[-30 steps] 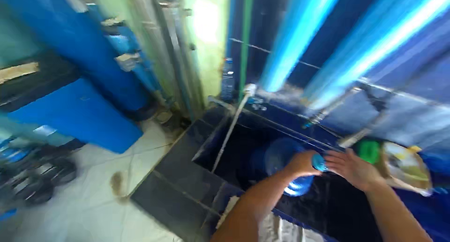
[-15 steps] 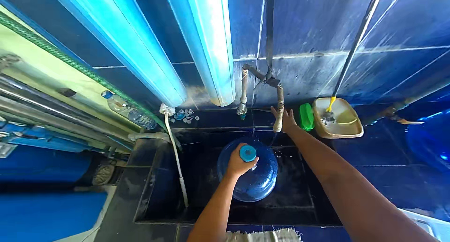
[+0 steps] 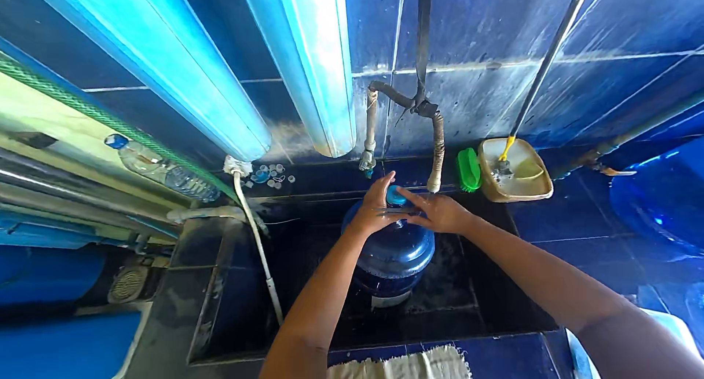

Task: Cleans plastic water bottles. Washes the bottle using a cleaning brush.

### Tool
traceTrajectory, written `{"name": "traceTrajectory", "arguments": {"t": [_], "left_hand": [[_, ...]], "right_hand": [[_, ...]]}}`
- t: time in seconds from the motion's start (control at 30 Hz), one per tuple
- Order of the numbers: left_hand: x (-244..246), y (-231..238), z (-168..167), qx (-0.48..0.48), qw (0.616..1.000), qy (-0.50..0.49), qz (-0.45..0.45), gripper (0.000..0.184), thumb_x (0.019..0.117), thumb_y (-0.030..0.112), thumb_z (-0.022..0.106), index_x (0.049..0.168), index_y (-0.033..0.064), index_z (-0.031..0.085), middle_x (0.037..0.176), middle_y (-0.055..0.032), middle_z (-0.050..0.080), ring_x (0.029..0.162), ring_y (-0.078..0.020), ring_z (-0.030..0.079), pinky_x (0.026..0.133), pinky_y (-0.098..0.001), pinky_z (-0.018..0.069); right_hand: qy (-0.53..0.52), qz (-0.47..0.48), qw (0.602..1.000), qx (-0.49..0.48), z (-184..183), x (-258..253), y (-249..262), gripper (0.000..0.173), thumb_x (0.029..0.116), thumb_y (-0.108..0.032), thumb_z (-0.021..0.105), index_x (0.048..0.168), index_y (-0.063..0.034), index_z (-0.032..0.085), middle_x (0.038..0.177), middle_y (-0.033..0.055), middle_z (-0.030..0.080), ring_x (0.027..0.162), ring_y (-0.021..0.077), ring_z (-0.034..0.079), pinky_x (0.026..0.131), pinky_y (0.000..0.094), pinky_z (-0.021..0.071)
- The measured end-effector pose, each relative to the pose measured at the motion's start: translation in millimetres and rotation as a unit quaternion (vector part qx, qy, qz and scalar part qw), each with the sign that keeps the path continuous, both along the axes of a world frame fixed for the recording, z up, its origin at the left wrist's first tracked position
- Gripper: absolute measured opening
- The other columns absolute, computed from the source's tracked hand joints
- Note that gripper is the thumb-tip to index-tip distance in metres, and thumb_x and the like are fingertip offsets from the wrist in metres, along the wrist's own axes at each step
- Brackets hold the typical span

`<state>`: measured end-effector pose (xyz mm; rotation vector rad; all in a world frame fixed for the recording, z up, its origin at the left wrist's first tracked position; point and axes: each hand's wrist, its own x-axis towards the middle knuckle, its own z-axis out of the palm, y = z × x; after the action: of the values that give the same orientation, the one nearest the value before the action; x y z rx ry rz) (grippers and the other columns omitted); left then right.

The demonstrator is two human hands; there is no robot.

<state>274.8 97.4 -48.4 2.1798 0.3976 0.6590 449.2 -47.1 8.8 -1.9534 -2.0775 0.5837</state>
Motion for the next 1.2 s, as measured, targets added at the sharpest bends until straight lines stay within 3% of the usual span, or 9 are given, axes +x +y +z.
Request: {"name": "traceTrajectory", "arguments": {"t": [0.3, 0.4, 0.47, 0.6, 0.67, 0.83, 1.0, 1.1, 1.2], "left_hand": [[14, 13, -17, 0.222, 0.973, -0.050, 0.028, 0.046, 0.0900, 0.040, 0.072, 0.111, -0.0010, 0.072, 0.121, -0.0181, 0.071, 0.110, -0.0323, 0.069, 0.092, -0.0517, 0.0504], [29, -11, -4, 0.034, 0.988, -0.048, 0.141, 0.037, 0.1080, 0.015, 0.042, 0.112, -0.0136, 0.066, 0.114, -0.0289, 0.068, 0.111, -0.0402, 0.066, 0.100, -0.0539, 0.0488], [44, -30, -1, -0.225, 0.948, -0.095, 0.203, 0.058, 0.1140, 0.034, 0.023, 0.136, -0.0101, 0.054, 0.134, -0.0283, 0.060, 0.128, -0.0335, 0.058, 0.111, -0.0485, 0.0440], [23, -59, 1, -0.498, 0.844, -0.135, 0.143, 0.036, 0.1102, 0.028, 0.045, 0.125, -0.0026, 0.057, 0.107, -0.0145, 0.069, 0.097, -0.0206, 0.069, 0.087, -0.0380, 0.0580], [-8, -74, 2, -0.511, 0.841, -0.146, 0.100, 0.022, 0.1057, 0.011, 0.046, 0.118, -0.0069, 0.051, 0.110, -0.0205, 0.073, 0.103, -0.0262, 0.073, 0.091, -0.0390, 0.0592], [-65, -67, -6, -0.462, 0.871, -0.121, 0.116, 0.044, 0.0995, 0.001, 0.043, 0.143, 0.0014, 0.037, 0.117, -0.0215, 0.069, 0.103, -0.0295, 0.070, 0.088, -0.0450, 0.0578], [-108, -58, 73, -0.221, 0.953, 0.203, 0.042, 0.051, 0.1051, 0.030, 0.059, 0.153, 0.0166, 0.045, 0.117, -0.0149, 0.068, 0.094, -0.0254, 0.066, 0.081, -0.0444, 0.0548], [-118, -87, 98, -0.030, 0.928, 0.371, -0.008, 0.094, 0.0837, 0.050, 0.082, 0.159, 0.0202, 0.036, 0.143, -0.0176, 0.058, 0.129, -0.0334, 0.058, 0.108, -0.0577, 0.0462], [-110, -120, 98, 0.063, 0.891, 0.448, 0.038, 0.078, 0.0949, 0.053, 0.067, 0.158, 0.0180, 0.037, 0.149, -0.0192, 0.053, 0.130, -0.0390, 0.058, 0.104, -0.0629, 0.0465]], "right_hand": [[-0.070, 0.032, 0.978, 0.195, -35, 27, 30, 0.052, 0.1008, -0.038, 0.058, 0.140, -0.0037, 0.060, 0.095, 0.0222, 0.073, 0.085, 0.0411, 0.073, 0.076, 0.0592, 0.0582], [0.018, -0.090, 0.987, 0.134, -24, 11, 41, 0.043, 0.1071, -0.037, 0.050, 0.124, -0.0019, 0.067, 0.093, 0.0223, 0.073, 0.085, 0.0412, 0.072, 0.077, 0.0628, 0.0566], [0.120, -0.149, 0.980, 0.054, -7, 8, 58, 0.049, 0.1106, -0.038, 0.041, 0.117, 0.0028, 0.067, 0.099, 0.0236, 0.071, 0.094, 0.0388, 0.071, 0.086, 0.0605, 0.0543], [0.327, -0.233, 0.912, -0.090, -1, 16, 28, 0.052, 0.1110, -0.047, 0.029, 0.142, -0.0113, 0.051, 0.081, 0.0022, 0.057, 0.065, 0.0092, 0.054, 0.059, 0.0262, 0.0472], [0.252, -0.276, 0.912, -0.172, -5, 15, -3, 0.052, 0.1057, -0.028, 0.055, 0.150, -0.0065, 0.039, 0.112, 0.0226, 0.064, 0.097, 0.0322, 0.064, 0.085, 0.0509, 0.0531], [0.292, -0.254, 0.912, -0.136, -6, -62, -69, 0.039, 0.1083, -0.016, 0.048, 0.145, -0.0052, 0.049, 0.127, 0.0185, 0.063, 0.100, 0.0252, 0.068, 0.089, 0.0414, 0.0566], [0.280, -0.283, 0.901, -0.172, 17, -118, -125, 0.044, 0.1132, -0.028, 0.035, 0.154, -0.0159, 0.046, 0.113, 0.0166, 0.069, 0.088, 0.0251, 0.067, 0.083, 0.0428, 0.0540], [0.268, -0.281, 0.903, -0.182, 25, -125, -154, 0.042, 0.1133, -0.022, 0.033, 0.152, -0.0085, 0.046, 0.118, 0.0191, 0.068, 0.097, 0.0285, 0.067, 0.090, 0.0461, 0.0531], [0.274, -0.289, 0.902, -0.170, 37, -132, -172, 0.040, 0.1138, -0.022, 0.032, 0.146, -0.0082, 0.050, 0.114, 0.0141, 0.069, 0.089, 0.0219, 0.068, 0.084, 0.0406, 0.0549]]}}
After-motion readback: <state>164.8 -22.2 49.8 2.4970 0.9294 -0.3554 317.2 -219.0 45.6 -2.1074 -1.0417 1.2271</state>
